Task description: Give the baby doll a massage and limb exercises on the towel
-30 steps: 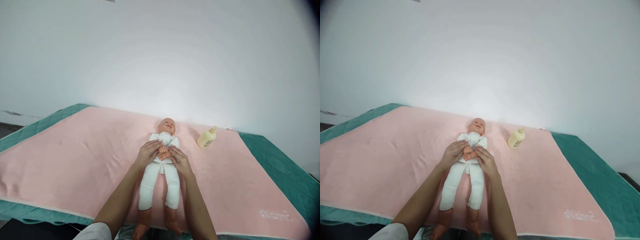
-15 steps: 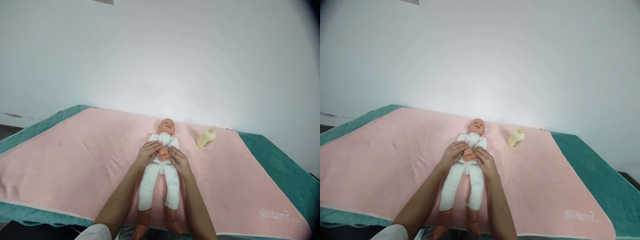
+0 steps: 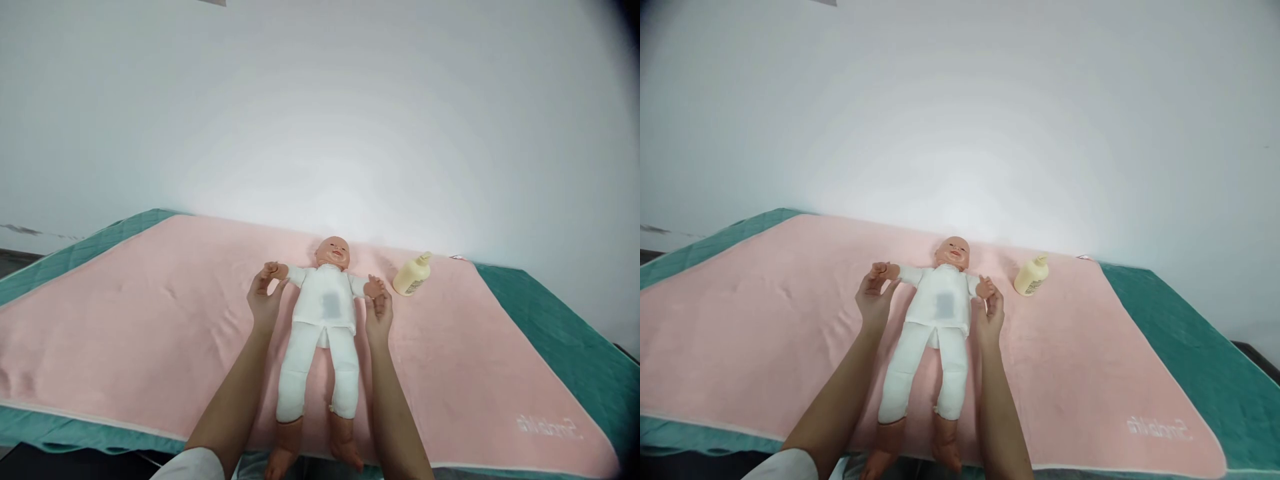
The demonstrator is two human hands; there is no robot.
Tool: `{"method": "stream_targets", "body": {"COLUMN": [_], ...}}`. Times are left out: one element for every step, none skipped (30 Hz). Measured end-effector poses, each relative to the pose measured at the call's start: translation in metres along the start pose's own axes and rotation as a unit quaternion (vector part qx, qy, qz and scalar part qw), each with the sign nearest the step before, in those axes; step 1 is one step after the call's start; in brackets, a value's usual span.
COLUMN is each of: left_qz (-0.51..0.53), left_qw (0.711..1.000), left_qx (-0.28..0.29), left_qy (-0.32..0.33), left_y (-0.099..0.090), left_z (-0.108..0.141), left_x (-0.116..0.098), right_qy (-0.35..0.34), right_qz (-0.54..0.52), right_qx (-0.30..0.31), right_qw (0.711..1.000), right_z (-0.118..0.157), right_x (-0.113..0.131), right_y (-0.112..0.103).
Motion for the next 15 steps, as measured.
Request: {"method": "stream_targets", "body": {"left_qz": [0.031, 0.051, 0.062, 0.067, 0.068, 0.069, 0.07, 0.073, 0.08, 0.088, 0.099, 0.109, 0.121, 0.133, 0.148], "left_qw": [0.999, 0.998, 0.996, 0.993, 0.991, 0.988, 0.984, 0.981, 0.977, 0.972, 0.966, 0.959, 0.952, 0.946, 0.94], "left_qx": [-0.008, -0.016, -0.023, -0.032, -0.043, -0.053, -0.062, -0.067, -0.069, -0.07, -0.07, -0.07, -0.068, -0.063, -0.06], "left_qy": [-0.019, -0.039, -0.062, -0.087, -0.11, -0.131, -0.15, -0.168, -0.187, -0.208, -0.23, -0.252, -0.272, -0.288, -0.302], "left_y": [-0.001, -0.003, -0.004, -0.007, -0.01, -0.013, -0.016, -0.018, -0.019, -0.02, -0.02, -0.02, -0.02, -0.019, -0.018], "left_z": [-0.003, -0.006, -0.008, -0.009, -0.01, -0.011, -0.01, -0.01, -0.009, -0.008, -0.007, -0.006, -0.004, -0.004, -0.003], "left_x": [0.006, 0.012, 0.018, 0.024, 0.03, 0.035, 0.04, 0.044, 0.049, 0.055, 0.061, 0.068, 0.074, 0.08, 0.086], "right_qy": [0.0, 0.003, 0.009, 0.019, 0.034, 0.052, 0.07, 0.088, 0.105, 0.119, 0.127, 0.13, 0.128, 0.121, 0.112], "right_qz": [-0.021, -0.035, -0.045, -0.054, -0.063, -0.073, -0.083, -0.097, -0.114, -0.132, -0.147, -0.157, -0.163, -0.163, -0.158], "right_qx": [-0.016, -0.028, -0.04, -0.053, -0.068, -0.085, -0.103, -0.122, -0.142, -0.161, -0.178, -0.19, -0.196, -0.189, -0.177], "right_qw": [1.0, 0.999, 0.998, 0.997, 0.995, 0.992, 0.989, 0.984, 0.978, 0.971, 0.965, 0.96, 0.958, 0.961, 0.965], "right_z": [-0.002, -0.004, -0.006, -0.007, -0.008, -0.009, -0.009, -0.009, -0.008, -0.007, -0.006, -0.005, -0.005, -0.007, -0.008], "right_x": [0.001, 0.001, -0.001, -0.005, -0.01, -0.017, -0.026, -0.035, -0.044, -0.052, -0.06, -0.066, -0.071, -0.074, -0.076], "right_y": [-0.003, -0.006, -0.009, -0.014, -0.02, -0.026, -0.034, -0.041, -0.048, -0.055, -0.061, -0.067, -0.071, -0.074, -0.075]}}
Point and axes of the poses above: each hand's wrist, its own z-axis away from the middle knuckle, its own y-axis out of the palm, x = y × z, the point moved 10 cm from there along -z, towards the middle knuckle, and after that the axes turned 10 degrees about -z, right-handed, at the moved point
